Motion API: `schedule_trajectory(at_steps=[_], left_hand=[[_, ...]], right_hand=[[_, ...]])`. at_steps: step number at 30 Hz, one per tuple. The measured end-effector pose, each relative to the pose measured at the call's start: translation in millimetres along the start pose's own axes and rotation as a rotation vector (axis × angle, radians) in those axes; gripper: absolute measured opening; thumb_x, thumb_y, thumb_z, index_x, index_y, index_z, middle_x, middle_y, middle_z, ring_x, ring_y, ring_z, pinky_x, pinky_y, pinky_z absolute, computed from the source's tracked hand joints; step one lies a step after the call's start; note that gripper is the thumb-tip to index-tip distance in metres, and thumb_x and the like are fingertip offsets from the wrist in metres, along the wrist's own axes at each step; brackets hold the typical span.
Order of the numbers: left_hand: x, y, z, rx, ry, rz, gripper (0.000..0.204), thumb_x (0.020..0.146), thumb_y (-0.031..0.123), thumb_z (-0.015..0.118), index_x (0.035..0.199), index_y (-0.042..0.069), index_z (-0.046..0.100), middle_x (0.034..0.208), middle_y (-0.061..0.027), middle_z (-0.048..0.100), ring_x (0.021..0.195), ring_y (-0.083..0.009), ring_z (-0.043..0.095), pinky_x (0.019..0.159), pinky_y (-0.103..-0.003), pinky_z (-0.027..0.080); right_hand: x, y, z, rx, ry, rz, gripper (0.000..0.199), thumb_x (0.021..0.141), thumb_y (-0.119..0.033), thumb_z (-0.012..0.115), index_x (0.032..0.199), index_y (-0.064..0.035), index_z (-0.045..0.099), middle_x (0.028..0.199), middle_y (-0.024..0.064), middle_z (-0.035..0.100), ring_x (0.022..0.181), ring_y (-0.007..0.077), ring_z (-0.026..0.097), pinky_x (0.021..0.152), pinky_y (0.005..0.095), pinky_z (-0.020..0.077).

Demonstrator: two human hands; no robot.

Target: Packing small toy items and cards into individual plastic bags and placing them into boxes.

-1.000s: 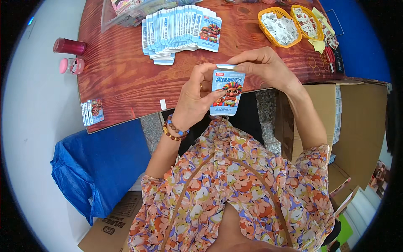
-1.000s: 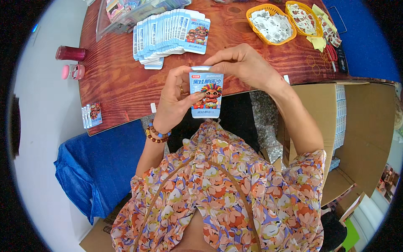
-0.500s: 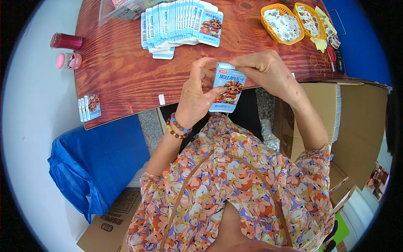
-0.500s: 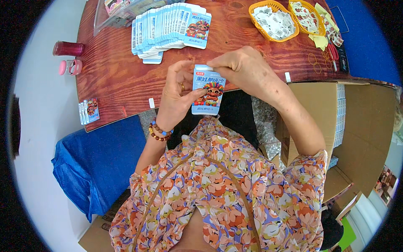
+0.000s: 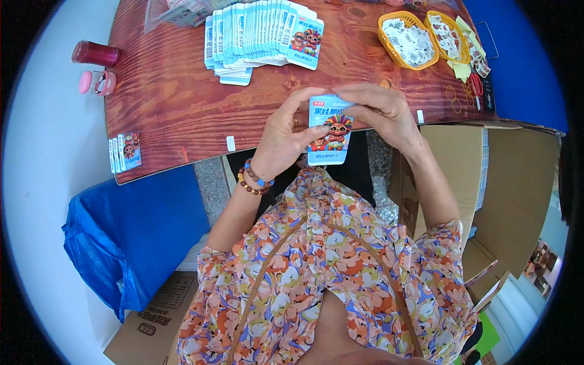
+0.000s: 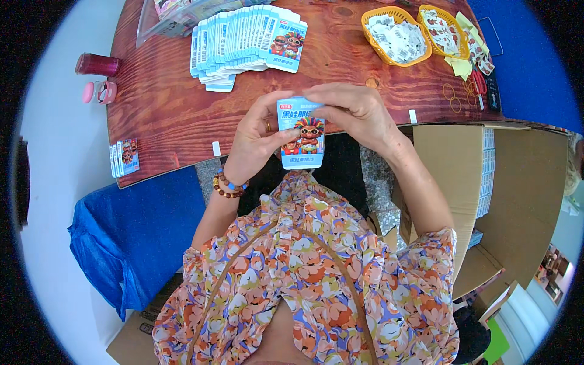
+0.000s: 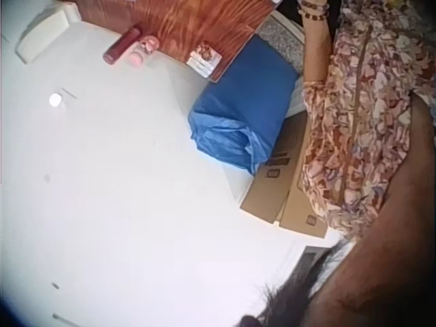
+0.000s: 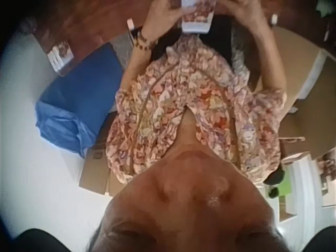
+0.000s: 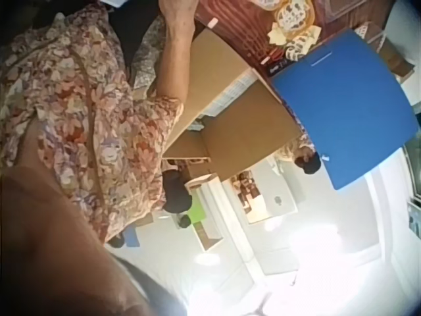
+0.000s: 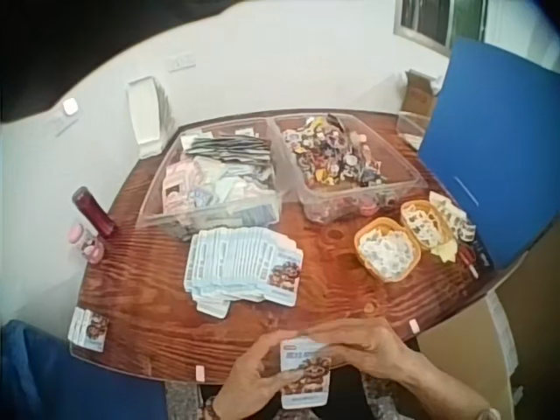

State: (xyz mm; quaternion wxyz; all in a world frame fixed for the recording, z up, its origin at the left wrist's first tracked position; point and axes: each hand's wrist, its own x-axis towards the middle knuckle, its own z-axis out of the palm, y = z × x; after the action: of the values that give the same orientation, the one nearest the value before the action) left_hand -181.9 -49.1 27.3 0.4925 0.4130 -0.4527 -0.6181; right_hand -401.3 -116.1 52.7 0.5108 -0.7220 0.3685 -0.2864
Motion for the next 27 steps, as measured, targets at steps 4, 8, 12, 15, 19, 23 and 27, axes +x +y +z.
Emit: schedule_trajectory(at_steps=[4, 8, 12, 15, 19, 23, 27], left_hand=[[-0.9, -2.9, -3.4, 0.050, -0.053, 0.008, 0.048, 0.085, -0.004, 0.070, 0.128, 0.005, 0.052, 0.107, -0.0058, 0.066, 0.100, -0.0121, 0.065, 0.084, -0.029, 0.056], [3.8, -8.7, -11.8, 0.202, 0.019, 0.064, 0.043, 0.085, -0.002, 0.072, 0.123, 0.004, 0.053, 0.103, -0.0065, 0.066, 0.098, -0.0110, 0.065, 0.080, -0.028, 0.055], [12.9, 11.6, -18.2, 0.070, 0.090, 0.027, 0.061, 0.095, 0.005, 0.063, 0.148, 0.006, 0.033, 0.112, -0.0105, 0.060, 0.100, -0.0179, 0.067, 0.079, -0.026, 0.055], [9.9, 8.4, -19.0, 0.460, 0.260, 0.099, 0.091, 0.086, 0.020, 0.076, 0.155, 0.003, 0.018, 0.138, -0.0236, 0.050, 0.128, -0.0343, 0.053, 0.100, -0.041, 0.049], [10.6, -6.2, -8.8, 0.672, 0.315, 0.444, 0.112, 0.068, 0.029, 0.088, 0.151, -0.003, 0.021, 0.153, -0.0235, 0.028, 0.141, -0.0385, 0.032, 0.115, -0.046, 0.031], [5.5, 2.1, -32.1, 0.651, 0.507, 0.295, 0.094, 0.069, 0.014, 0.091, 0.142, 0.002, 0.032, 0.131, -0.0126, 0.045, 0.120, -0.0221, 0.051, 0.098, -0.037, 0.048], [1.0, 23.7, -54.5, 0.631, 0.608, 0.235, 0.090, 0.065, 0.018, 0.092, 0.137, 0.002, 0.042, 0.125, -0.0163, 0.047, 0.114, -0.0323, 0.051, 0.097, -0.043, 0.044]], right_hand=[[8.6, 1.6, -6.0, -0.088, -0.141, -0.165, 0.034, 0.088, 0.002, 0.067, 0.122, -0.0016, 0.067, 0.118, 0.0096, 0.068, 0.103, 0.0158, 0.067, 0.085, 0.0308, 0.0582], [17.7, -4.2, 7.6, 0.190, -0.162, 0.086, 0.031, 0.088, 0.002, 0.068, 0.120, 0.0005, 0.066, 0.113, 0.0072, 0.069, 0.100, 0.0142, 0.067, 0.084, 0.0290, 0.0560], [27.0, 16.3, 1.9, 0.591, 0.215, 0.325, 0.023, 0.092, -0.002, 0.064, 0.115, -0.0002, 0.066, 0.105, 0.0079, 0.072, 0.091, 0.0150, 0.070, 0.078, 0.0274, 0.0558], [39.2, 30.8, 15.3, 0.957, 0.334, 0.339, 0.031, 0.097, -0.019, 0.059, 0.120, 0.0001, 0.061, 0.113, 0.0123, 0.069, 0.096, 0.0174, 0.068, 0.072, 0.0279, 0.0557], [41.0, 31.8, 65.9, 0.969, -0.119, 0.542, 0.031, 0.097, -0.017, 0.060, 0.122, -0.0005, 0.063, 0.112, 0.0091, 0.069, 0.098, 0.0166, 0.067, 0.088, 0.0322, 0.0540], [90.3, 1.6, 58.9, 0.295, -0.220, 0.104, 0.026, 0.097, -0.019, 0.063, 0.113, -0.0012, 0.069, 0.107, 0.0050, 0.070, 0.096, 0.0108, 0.065, 0.085, 0.0295, 0.0531], [217.5, -46.6, 16.5, -0.133, 0.073, -0.184, 0.024, 0.093, -0.021, 0.066, 0.102, -0.0003, 0.071, 0.088, 0.0055, 0.070, 0.081, 0.0117, 0.063, 0.073, 0.0303, 0.0508]])
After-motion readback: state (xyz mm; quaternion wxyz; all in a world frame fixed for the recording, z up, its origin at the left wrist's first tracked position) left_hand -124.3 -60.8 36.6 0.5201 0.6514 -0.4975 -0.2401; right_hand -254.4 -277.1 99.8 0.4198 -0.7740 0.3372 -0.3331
